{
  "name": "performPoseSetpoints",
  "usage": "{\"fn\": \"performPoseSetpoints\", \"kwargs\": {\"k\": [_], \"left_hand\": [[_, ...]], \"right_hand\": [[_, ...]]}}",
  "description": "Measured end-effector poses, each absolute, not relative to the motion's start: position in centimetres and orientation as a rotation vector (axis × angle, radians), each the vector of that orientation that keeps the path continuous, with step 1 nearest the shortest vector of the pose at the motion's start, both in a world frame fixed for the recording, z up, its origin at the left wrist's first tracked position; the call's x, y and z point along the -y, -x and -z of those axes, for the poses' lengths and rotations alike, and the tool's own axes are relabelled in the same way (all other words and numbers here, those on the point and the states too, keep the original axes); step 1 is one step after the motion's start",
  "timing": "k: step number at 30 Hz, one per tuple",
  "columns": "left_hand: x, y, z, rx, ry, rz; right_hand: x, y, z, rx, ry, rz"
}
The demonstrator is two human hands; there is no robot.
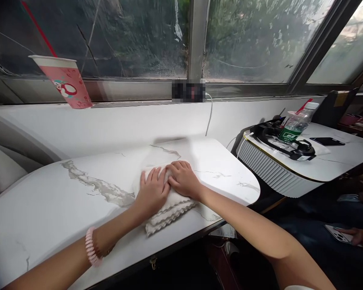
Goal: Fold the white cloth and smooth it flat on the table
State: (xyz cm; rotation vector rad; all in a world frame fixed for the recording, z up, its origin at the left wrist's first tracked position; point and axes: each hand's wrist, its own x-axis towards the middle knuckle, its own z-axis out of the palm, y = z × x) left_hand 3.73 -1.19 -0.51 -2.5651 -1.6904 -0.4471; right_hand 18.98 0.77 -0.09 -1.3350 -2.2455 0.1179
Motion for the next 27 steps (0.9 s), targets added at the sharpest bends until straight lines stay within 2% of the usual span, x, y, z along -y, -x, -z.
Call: {"fn": "performPoseSetpoints", "kwargs": {"k": [15, 27], "left_hand": [[-12.2, -3.8, -0.1, 1.879, 2.465, 0.457], [-17.1, -4.3, 0.6, 1.838, 2.401, 0.523]], "right_hand": [[-15.8, -17.5, 0.7, 2.152, 1.417, -0.163], [-20.4, -17.8, 0.5, 2.080, 1.454, -0.233]]}}
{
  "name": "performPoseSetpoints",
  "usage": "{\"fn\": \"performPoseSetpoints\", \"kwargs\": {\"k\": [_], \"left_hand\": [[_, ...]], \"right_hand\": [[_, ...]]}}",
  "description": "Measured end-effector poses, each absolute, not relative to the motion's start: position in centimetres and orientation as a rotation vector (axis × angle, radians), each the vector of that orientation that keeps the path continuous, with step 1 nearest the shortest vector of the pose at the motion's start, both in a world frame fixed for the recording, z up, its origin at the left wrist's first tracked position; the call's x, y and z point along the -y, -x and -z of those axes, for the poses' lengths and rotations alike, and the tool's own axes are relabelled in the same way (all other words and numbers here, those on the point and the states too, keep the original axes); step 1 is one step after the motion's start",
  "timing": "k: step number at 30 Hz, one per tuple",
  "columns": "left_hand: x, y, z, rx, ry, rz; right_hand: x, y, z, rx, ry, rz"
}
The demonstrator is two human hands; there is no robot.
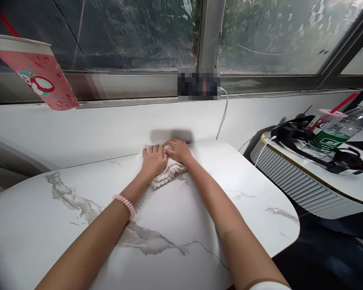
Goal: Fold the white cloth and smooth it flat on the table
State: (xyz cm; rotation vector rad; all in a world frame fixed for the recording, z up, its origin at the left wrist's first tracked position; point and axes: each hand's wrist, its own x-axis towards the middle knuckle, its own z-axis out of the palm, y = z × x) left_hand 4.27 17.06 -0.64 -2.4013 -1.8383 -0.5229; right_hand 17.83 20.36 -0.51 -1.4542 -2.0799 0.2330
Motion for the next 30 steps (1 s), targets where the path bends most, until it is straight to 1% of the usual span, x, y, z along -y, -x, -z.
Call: {"fn": "performPoseSetpoints", "kwargs": {"k": [6, 12, 16, 21, 30], "left_hand": [[-16.8, -4.8, 0.9, 1.788, 2.343, 0.539], [-15.9, -5.3, 0.8, 1.824, 2.334, 0.595], [-15.1, -6.1, 0.7, 1.836, 2.349, 0.597], [-12.9, -7.5, 0.3, 1.819, 2.412, 0.533], [-7.6, -8.9, -0.4, 1.804, 2.485, 0.384]], "right_hand": [[-20.7, -18.8, 0.3, 2.155, 1.414, -0.220], [-20.4, -19.8, 0.7, 2.056, 1.452, -0.167], [-19.7, -20.8, 1.0, 2.042, 1.398, -0.187], [-17.4, -22.5, 1.2, 2.014, 1.352, -0.214], [-11.7, -24.0, 1.3, 2.049, 1.390, -0.124]]}}
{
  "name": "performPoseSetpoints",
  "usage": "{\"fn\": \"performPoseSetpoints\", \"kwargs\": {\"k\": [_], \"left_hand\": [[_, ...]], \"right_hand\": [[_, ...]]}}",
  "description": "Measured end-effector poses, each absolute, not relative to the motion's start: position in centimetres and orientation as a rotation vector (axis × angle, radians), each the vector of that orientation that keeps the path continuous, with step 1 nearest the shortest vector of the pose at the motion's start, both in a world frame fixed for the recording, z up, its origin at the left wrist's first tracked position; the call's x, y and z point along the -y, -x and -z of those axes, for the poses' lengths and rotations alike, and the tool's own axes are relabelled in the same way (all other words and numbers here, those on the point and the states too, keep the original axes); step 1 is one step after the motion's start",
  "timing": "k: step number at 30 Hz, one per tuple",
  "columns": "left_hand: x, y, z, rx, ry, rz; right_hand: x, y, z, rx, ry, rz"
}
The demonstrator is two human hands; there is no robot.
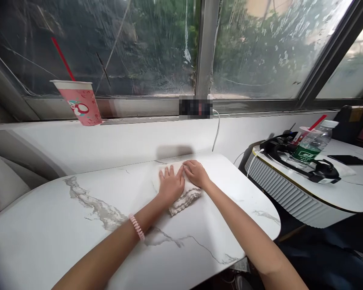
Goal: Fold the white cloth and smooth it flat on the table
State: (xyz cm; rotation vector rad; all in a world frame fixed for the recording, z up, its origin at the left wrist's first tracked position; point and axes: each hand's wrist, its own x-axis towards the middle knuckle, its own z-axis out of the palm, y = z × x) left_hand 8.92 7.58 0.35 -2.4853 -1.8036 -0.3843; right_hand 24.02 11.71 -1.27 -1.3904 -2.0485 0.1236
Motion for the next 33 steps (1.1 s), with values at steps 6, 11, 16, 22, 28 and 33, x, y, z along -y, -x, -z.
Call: {"fn": "performPoseSetpoints", "kwargs": {"k": [6, 11, 16, 22, 28, 33], "left_hand": [[-2.8, -10.0, -0.7, 1.745, 2.532, 0.336], [1.1, -10.9, -0.4, 1.590, 2.637, 0.400], [4.6, -11.7, 0.4, 1.297, 2.753, 0.606], [6.4, -12.3, 1.2, 1.249, 2.796, 0.577], [6.3, -11.7, 1.1, 1.270, 2.838, 0.502], [6.2, -9.7, 0.5, 1.249, 2.891, 0.527]], "right_hand": [[-6.7, -25.5, 1.4, 2.097, 1.315, -0.097], [-1.5, -27.2, 1.1, 2.113, 1.293, -0.119], [3.6, -28.7, 0.8, 2.081, 1.394, -0.117], [6.7, -29.0, 0.7, 2.027, 1.501, -0.084], [6.8, -28.0, 0.2, 1.908, 1.466, -0.184], [7.7, -26.7, -1.0, 1.891, 1.401, -0.326]]}}
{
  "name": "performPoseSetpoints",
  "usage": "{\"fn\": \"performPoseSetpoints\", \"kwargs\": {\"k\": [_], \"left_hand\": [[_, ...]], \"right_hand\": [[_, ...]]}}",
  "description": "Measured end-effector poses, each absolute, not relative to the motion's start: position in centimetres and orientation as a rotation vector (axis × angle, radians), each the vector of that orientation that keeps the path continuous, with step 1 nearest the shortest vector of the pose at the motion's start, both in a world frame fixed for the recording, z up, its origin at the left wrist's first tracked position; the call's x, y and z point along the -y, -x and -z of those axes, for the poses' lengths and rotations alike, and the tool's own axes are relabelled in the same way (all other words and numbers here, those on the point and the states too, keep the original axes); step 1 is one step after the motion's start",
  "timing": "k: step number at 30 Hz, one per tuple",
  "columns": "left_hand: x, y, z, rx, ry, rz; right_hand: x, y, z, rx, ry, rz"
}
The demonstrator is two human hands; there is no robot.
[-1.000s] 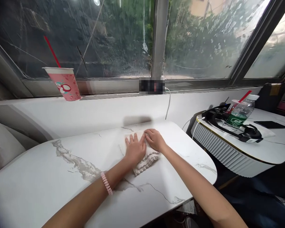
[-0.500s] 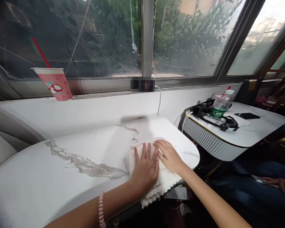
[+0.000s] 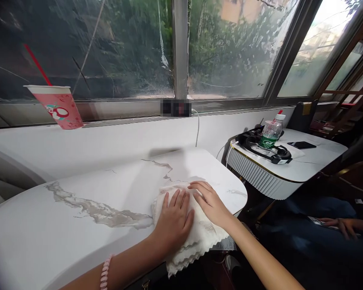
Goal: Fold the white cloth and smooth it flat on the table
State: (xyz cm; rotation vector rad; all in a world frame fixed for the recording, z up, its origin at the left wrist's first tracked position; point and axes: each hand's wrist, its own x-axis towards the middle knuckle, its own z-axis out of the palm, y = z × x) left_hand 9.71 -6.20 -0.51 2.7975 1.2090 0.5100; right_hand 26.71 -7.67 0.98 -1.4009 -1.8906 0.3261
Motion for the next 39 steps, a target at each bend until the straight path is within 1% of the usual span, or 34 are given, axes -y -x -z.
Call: {"fn": "performPoseSetpoints", "kwargs": {"k": [6, 12, 16, 22, 26, 30, 34, 37, 39], "left_hand": [[5.6, -7.6, 0.6, -1.207, -2.752, -0.536], [3.6, -6.3, 1.4, -1.373, -2.722, -0.539], [0.6, -4.7, 1.3, -1.469, -2.678, -0.498], [-5.9, -1.3, 0.7, -1.352, -2.673, -0.489], [-9.0, 0.4, 0.5, -1.395, -2.626, -0.557], [-10.7, 1.6, 0.4, -1.439, -2.596, -0.535], [-12.1, 2.9, 0.3, -1.491, -2.584, -0.556], [-13.1, 3.9, 0.1, -1.527, -2.568, -0.543], [-13.6, 4.3, 0.1, -1.540, -2.569, -0.523]], "right_hand": [[8.6, -24.9, -0.7, 2.183, 1.516, -0.214], [4.8, -24.2, -0.8, 2.379, 1.402, -0.257], [0.8, -22.3, -0.2, 2.360, 1.355, -0.178], [-4.6, -19.2, 0.4, 2.304, 1.341, -0.086], [-7.9, -18.0, 0.7, 2.240, 1.216, -0.104], [-9.8, -16.8, 0.3, 2.199, 1.088, -0.062], [-7.1, -15.4, -3.2, 2.064, 0.835, 0.079], [-1.6, -15.4, -7.1, 1.961, 0.614, 0.185], [2.4, -16.2, -8.6, 1.889, 0.599, 0.245]]}}
